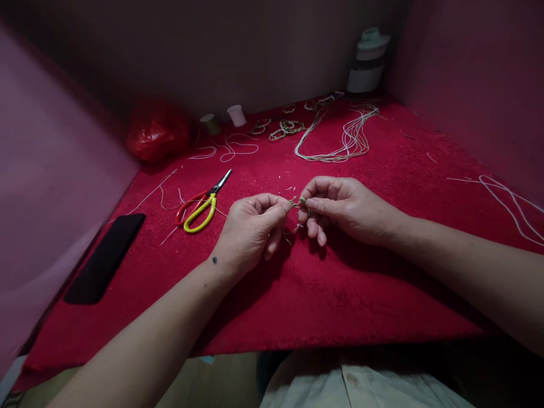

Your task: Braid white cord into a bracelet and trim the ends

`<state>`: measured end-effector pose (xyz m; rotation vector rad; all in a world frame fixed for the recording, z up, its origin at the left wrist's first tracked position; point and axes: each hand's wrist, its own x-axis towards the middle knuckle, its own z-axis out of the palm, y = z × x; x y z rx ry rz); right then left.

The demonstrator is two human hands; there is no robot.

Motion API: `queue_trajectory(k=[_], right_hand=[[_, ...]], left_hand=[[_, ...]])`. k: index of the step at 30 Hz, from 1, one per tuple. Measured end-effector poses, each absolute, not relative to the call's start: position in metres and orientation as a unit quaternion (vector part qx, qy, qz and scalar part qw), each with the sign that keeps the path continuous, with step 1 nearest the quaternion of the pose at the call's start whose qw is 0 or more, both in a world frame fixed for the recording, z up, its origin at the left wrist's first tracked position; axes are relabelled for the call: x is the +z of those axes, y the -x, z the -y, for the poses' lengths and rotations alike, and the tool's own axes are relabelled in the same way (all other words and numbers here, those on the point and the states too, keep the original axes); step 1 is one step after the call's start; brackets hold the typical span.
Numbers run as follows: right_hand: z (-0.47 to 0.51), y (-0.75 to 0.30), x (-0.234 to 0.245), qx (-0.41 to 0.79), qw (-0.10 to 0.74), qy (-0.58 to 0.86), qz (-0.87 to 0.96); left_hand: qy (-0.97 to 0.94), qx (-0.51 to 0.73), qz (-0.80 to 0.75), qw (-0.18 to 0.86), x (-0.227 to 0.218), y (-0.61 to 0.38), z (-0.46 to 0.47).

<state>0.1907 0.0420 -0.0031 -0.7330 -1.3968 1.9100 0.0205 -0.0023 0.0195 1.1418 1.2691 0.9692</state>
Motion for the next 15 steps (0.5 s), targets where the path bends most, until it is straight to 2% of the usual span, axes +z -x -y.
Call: queue_trajectory(k=[15], right_hand=[[-0.0390,-0.1900,-0.0009,0.731,0.308,0.287,0.537]], left_hand=[[-0.479,0.413,-0.545,0.551,0.0189,-0.0249,0.0020]])
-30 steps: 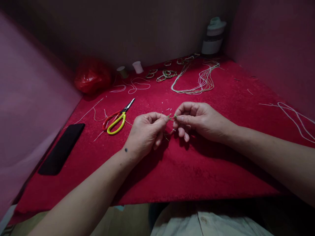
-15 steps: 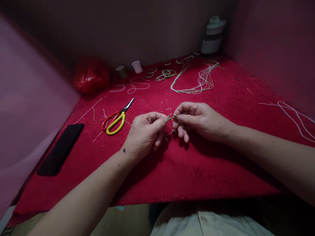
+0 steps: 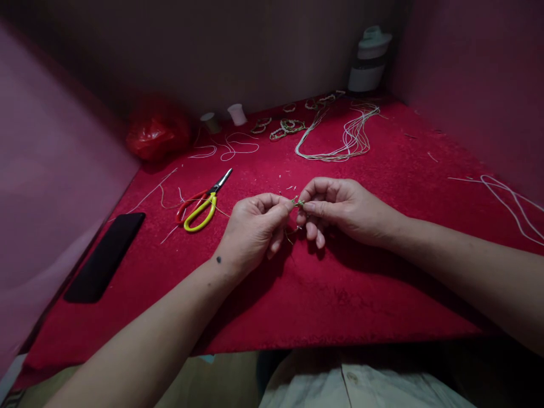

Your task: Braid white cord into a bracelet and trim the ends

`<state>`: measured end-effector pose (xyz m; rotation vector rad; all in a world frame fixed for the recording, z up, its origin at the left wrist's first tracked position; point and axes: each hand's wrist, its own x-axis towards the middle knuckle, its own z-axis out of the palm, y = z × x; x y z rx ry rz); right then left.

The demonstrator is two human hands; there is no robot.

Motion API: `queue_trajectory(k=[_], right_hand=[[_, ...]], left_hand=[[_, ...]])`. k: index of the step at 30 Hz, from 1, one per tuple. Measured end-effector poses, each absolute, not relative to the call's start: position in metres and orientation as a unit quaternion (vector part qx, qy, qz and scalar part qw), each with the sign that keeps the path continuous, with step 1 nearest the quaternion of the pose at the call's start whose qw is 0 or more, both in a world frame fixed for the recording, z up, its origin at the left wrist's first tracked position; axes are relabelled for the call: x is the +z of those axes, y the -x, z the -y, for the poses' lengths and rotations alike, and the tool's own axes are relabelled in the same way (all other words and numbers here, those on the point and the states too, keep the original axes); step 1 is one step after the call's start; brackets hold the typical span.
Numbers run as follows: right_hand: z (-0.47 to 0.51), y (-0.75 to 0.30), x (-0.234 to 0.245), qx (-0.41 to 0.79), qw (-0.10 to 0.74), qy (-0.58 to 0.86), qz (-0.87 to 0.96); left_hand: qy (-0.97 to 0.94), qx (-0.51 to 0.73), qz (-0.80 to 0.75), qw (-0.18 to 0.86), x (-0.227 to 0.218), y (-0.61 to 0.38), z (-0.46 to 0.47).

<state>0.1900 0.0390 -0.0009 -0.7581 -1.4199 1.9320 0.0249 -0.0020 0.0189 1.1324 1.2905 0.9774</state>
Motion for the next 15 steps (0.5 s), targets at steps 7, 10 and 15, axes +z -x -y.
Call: queue_trajectory(k=[7,10,15], right_hand=[[-0.0370,-0.1877,0.0002,0.715,0.313,0.303,0.547],[-0.0361,-0.1876,0.0015,0.708,0.311,0.312,0.552],[-0.0355,-0.1881,0.0031,0.688,0.296,0.321,0.580]], left_hand=[[-0.485,0.403,-0.546,0.552,0.0180,-0.0260,0.0027],[-0.485,0.401,-0.545,0.553,0.0168,-0.0257,0.0025],[-0.486,0.402,-0.546,0.551,0.0158,-0.0260,0.0013]])
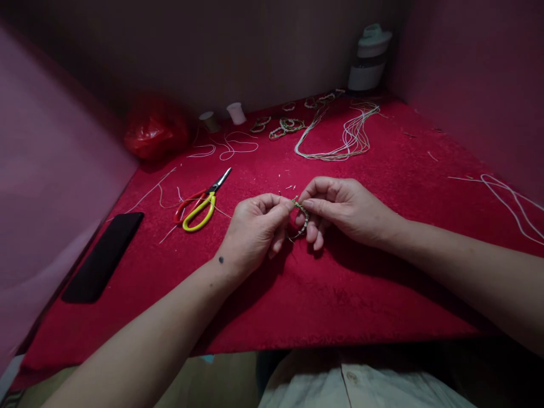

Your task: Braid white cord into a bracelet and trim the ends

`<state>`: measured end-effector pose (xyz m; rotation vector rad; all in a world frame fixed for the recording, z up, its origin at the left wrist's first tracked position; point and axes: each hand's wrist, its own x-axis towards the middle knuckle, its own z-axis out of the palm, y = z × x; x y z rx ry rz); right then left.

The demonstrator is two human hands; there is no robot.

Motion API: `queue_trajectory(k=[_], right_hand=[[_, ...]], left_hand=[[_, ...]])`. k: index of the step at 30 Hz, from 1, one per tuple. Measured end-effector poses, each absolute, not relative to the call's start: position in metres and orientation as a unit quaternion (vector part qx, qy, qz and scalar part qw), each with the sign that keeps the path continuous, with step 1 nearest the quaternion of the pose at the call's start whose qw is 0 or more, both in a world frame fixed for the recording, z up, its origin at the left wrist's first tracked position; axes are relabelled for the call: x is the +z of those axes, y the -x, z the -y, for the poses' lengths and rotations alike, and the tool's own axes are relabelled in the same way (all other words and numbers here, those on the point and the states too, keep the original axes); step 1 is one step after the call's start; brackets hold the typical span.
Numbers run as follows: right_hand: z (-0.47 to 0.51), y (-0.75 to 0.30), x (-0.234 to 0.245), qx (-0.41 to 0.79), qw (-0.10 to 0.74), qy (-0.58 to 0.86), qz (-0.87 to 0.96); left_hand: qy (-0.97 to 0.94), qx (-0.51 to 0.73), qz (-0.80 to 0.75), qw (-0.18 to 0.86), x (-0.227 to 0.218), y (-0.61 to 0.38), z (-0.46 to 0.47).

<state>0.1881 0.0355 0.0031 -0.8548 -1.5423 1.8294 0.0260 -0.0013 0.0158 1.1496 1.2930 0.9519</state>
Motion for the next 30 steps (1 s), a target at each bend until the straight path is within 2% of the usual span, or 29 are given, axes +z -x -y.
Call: queue_trajectory(k=[30], right_hand=[[-0.0315,-0.1849,-0.0041,0.595,0.292,0.356,0.659]], left_hand=[[-0.540,0.371,-0.518,0.550,0.0101,-0.0246,0.0018]])
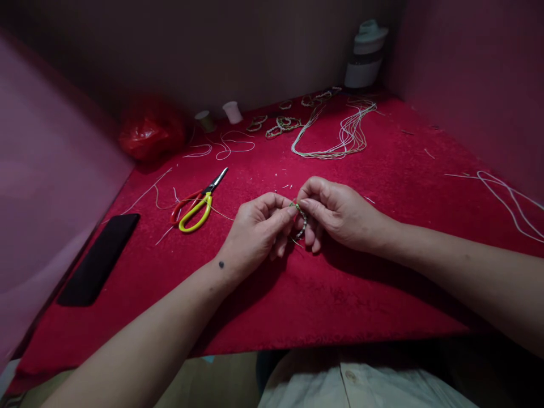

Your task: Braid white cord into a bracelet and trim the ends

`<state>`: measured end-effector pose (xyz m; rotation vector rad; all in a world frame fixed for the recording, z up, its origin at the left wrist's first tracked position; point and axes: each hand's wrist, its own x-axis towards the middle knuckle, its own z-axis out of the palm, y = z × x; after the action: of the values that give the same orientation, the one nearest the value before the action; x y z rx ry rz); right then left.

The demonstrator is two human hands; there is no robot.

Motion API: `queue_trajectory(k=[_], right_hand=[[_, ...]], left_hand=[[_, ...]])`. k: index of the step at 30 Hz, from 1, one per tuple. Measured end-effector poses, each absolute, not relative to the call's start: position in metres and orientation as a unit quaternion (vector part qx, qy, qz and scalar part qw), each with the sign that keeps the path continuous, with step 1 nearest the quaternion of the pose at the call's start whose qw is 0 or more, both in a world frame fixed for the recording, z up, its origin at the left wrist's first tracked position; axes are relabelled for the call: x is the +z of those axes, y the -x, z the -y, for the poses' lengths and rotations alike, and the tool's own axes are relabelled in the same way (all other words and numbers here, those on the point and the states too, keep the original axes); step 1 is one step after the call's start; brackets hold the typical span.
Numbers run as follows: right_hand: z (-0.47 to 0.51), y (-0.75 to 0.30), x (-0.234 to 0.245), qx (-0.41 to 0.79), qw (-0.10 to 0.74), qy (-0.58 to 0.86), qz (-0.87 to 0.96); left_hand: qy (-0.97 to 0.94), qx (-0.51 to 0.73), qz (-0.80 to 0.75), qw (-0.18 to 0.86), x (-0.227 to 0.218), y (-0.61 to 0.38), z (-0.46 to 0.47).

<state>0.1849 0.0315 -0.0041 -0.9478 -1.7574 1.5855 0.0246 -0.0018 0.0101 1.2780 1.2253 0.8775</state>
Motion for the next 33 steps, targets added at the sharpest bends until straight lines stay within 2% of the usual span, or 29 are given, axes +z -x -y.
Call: queue_trajectory(k=[13,19,33], right_hand=[[-0.0311,-0.1838,-0.0046,0.587,0.286,0.363,0.665],[-0.0292,-0.1834,-0.0047,0.580,0.282,0.376,0.665],[-0.0271,-0.1831,-0.0033,0.566,0.277,0.380,0.677]], left_hand=[[-0.558,0.360,-0.535,0.522,0.0114,-0.0285,0.0032],[-0.609,0.387,-0.546,0.427,0.0060,-0.0285,0.0058],[-0.584,0.358,-0.522,0.508,0.0086,-0.0275,0.0014]])
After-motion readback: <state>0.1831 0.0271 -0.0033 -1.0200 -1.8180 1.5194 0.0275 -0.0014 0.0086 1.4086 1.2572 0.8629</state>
